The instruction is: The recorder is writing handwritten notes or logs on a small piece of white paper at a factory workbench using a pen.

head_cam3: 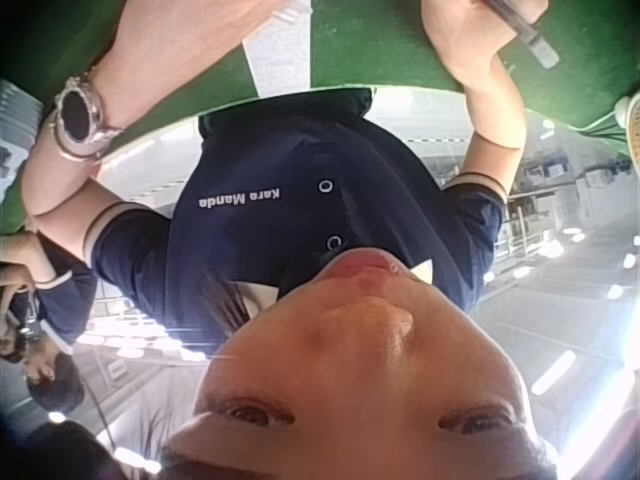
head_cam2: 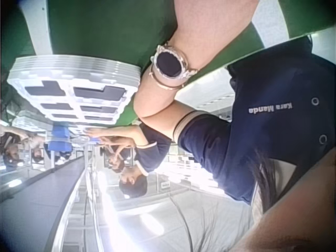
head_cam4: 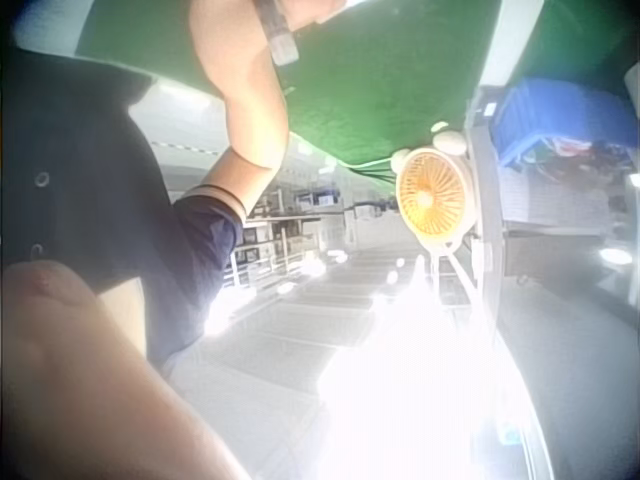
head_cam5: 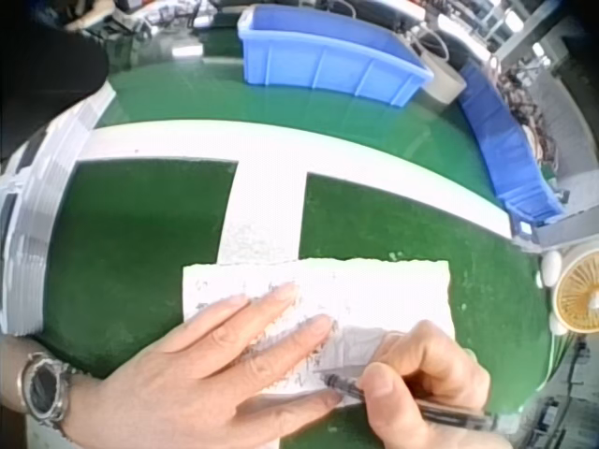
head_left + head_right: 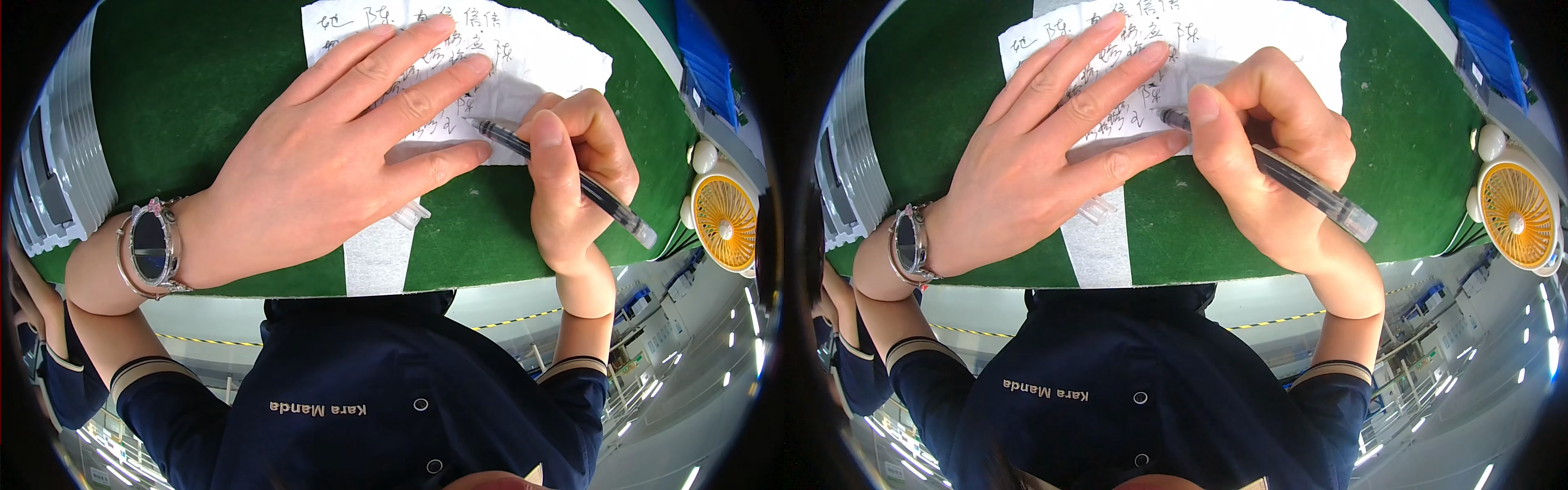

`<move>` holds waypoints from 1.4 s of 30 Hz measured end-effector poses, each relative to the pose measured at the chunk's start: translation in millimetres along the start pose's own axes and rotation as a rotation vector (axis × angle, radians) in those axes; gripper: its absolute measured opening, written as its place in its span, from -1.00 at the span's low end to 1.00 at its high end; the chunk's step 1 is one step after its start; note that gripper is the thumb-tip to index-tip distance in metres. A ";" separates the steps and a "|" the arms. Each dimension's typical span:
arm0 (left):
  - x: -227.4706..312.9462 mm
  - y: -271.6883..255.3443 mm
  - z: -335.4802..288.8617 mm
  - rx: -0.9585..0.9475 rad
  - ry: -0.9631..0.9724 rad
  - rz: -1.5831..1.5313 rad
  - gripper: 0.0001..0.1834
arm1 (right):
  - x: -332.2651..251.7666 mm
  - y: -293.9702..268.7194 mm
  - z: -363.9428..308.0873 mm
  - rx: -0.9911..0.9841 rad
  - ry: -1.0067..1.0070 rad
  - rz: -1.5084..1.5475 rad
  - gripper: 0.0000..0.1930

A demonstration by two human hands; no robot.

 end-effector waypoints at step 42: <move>-0.4 -0.5 0.1 0.008 0.004 -0.013 -0.59 | 1.4 -0.9 0.5 -0.015 0.037 0.055 -0.82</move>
Point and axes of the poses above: each hand's wrist, its own z-axis towards the middle knuckle, its own y-axis out of the palm, x = y × z, the point moved 4 cm from there along z, towards the middle knuckle, and after that the axes turned 7 degrees about -z, right-handed, at the moved point
